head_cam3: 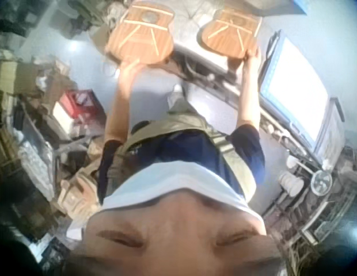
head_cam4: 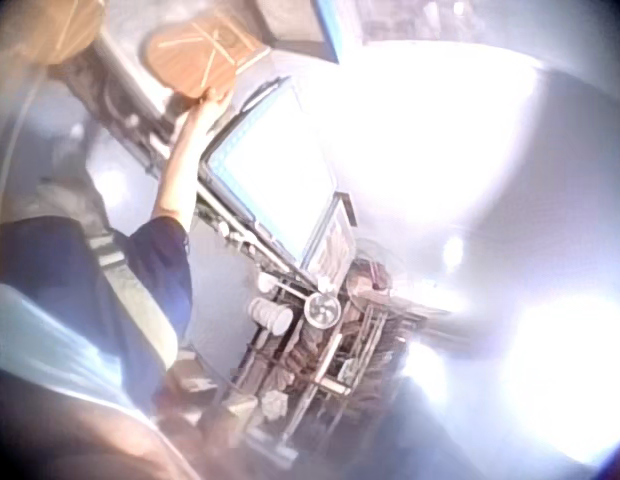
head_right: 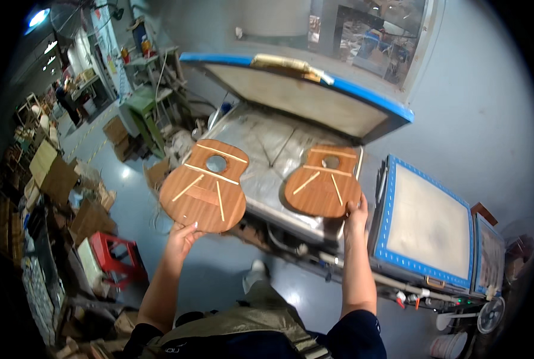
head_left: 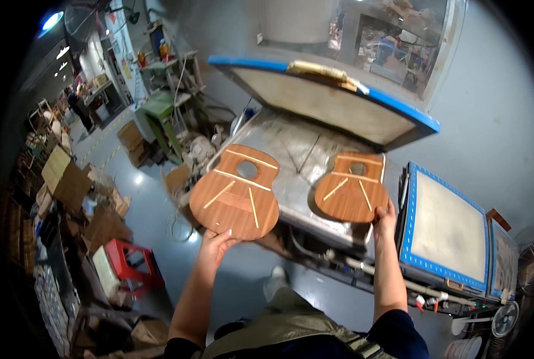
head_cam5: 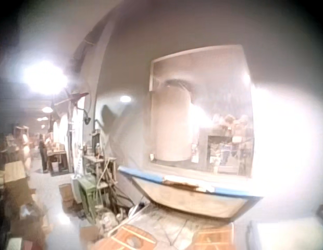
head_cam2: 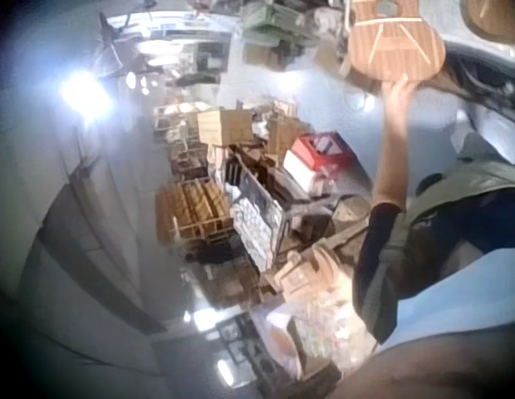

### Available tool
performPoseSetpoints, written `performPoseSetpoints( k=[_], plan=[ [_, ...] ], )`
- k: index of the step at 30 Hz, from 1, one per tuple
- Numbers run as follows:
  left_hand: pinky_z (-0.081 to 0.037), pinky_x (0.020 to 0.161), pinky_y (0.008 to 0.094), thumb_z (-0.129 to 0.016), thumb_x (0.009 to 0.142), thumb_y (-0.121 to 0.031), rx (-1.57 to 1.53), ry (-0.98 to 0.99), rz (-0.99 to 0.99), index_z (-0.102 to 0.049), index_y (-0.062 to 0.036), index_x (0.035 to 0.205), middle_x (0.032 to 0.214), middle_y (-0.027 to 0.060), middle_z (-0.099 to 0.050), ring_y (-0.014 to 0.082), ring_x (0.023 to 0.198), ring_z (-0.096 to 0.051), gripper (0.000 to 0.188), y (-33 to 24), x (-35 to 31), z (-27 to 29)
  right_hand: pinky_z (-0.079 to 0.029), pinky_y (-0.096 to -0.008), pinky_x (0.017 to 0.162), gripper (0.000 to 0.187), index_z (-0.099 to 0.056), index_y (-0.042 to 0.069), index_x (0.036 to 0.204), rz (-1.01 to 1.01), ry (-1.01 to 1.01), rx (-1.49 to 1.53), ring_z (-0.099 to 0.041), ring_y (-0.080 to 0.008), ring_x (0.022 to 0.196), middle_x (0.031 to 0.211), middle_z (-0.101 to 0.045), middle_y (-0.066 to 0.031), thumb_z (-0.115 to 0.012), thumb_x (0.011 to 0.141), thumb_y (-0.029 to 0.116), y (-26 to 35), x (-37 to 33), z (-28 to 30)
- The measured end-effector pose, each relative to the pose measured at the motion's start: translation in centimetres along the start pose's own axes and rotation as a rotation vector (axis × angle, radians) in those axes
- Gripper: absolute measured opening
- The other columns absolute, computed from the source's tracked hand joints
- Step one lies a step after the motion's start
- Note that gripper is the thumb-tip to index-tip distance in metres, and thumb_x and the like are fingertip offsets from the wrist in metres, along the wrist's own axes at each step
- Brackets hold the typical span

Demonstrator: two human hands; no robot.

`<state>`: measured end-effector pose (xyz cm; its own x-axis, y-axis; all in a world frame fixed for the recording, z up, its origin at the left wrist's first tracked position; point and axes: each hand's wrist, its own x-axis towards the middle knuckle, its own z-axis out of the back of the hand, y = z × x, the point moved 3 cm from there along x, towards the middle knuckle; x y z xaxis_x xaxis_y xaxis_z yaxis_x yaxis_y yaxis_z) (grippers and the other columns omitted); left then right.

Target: The person assembles ukulele bodies by applying glue to thin wooden strips and attaching them to the soundhole area. They then place the ukuleles into a vacuum press to secure the pieces.

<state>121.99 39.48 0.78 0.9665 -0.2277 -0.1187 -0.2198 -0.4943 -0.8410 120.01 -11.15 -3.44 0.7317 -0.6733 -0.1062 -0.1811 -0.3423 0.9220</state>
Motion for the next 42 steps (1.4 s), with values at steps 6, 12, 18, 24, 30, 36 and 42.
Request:
performPoseSetpoints(
  k=[6, 12, 18, 24, 30, 36, 42],
  plan=[
    [-0.054, 0.084, 0.0421, -0.054, 0.088, 0.003, 0.117, -0.046, 0.016, -0.041, -0.0023, 0.131, 0.122, 0.0142, -0.055, 0.0269, 0.105, -0.060, 0.046, 1.2, 18.1, -1.7, -0.053, -0.0342, 0.073, 0.052, -0.038, 0.015, 0.139, -0.147, -0.157, 0.161, -0.062, -0.0210, 0.092, 0.117, -0.057, -0.0098, -0.043, 0.091, -0.005, -5.3, 3.2, -5.6],
    [-0.052, 0.087, 0.0415, -0.057, 0.086, 0.003, 0.273, -0.147, 0.148, -0.036, -0.0037, 0.132, 0.126, 0.0146, -0.051, 0.0268, 0.109, -0.057, 0.052, 5.1, 28.2, -0.5, -0.030, -0.0451, 0.105, 0.066, -0.029, -0.002, 0.142, 0.367, -0.479, -0.957, -0.037, -0.0344, 0.126, 0.137, -0.037, -0.0208, -0.062, 0.084, 0.002, -3.4, 2.9, -8.4],
    [-0.036, 0.101, 0.0509, -0.075, 0.075, -0.011, 0.980, -0.538, 0.022, -0.019, -0.0036, 0.144, 0.142, 0.0249, -0.024, 0.0377, 0.126, -0.037, 0.089, 7.2, 30.7, 3.5, -0.029, -0.0451, 0.107, 0.076, -0.040, 0.002, 0.137, 1.520, -0.139, -1.019, -0.035, -0.0371, 0.130, 0.140, -0.036, -0.0226, -0.077, 0.070, 0.006, 18.4, -2.6, -29.7],
    [-0.036, 0.103, 0.0464, -0.071, 0.074, -0.006, 0.932, -0.003, -0.564, -0.020, -0.0028, 0.144, 0.142, 0.0237, -0.019, 0.0415, 0.127, -0.031, 0.086, -4.1, 25.0, -4.7, -0.048, -0.0353, 0.071, 0.040, -0.058, 0.009, 0.097, 1.332, -0.050, -1.263, -0.058, -0.0262, 0.083, 0.093, -0.060, -0.0074, -0.080, 0.066, 0.022, 18.4, -1.6, -36.3],
    [-0.051, 0.082, 0.0375, -0.062, 0.075, 0.003, 0.635, 0.781, -1.321, -0.050, -0.0011, 0.124, 0.125, 0.0181, -0.047, 0.0311, 0.104, -0.056, 0.050, -12.6, 20.0, -8.4, -0.049, -0.0354, 0.068, 0.048, -0.063, 0.009, 0.101, 1.169, -0.077, -1.399, -0.059, -0.0250, 0.082, 0.095, -0.061, -0.0092, -0.077, 0.055, 0.008, 8.9, -10.1, -32.7],
    [-0.048, 0.082, 0.0384, -0.059, 0.080, -0.001, 0.759, 1.080, -0.796, -0.063, -0.0025, 0.105, 0.099, 0.0119, -0.061, 0.0288, 0.093, -0.059, 0.026, -5.6, 21.2, -11.9, -0.042, -0.0397, 0.080, 0.041, -0.060, 0.010, 0.113, 1.002, 0.022, -1.577, -0.055, -0.0247, 0.094, 0.102, -0.059, -0.0048, -0.063, 0.072, 0.013, -3.2, -15.8, -27.8],
    [-0.037, 0.101, 0.0425, -0.061, 0.084, -0.013, 1.109, 0.989, -0.674, -0.053, -0.0027, 0.123, 0.126, 0.0168, -0.051, 0.0356, 0.121, -0.043, 0.041, 7.3, 23.2, -11.6, -0.039, -0.0437, 0.097, 0.041, -0.057, 0.011, 0.118, 0.822, 0.042, -1.658, -0.051, -0.0273, 0.108, 0.113, -0.056, -0.0077, -0.062, 0.077, 0.016, -11.3, -16.8, -24.7]
  ],
)
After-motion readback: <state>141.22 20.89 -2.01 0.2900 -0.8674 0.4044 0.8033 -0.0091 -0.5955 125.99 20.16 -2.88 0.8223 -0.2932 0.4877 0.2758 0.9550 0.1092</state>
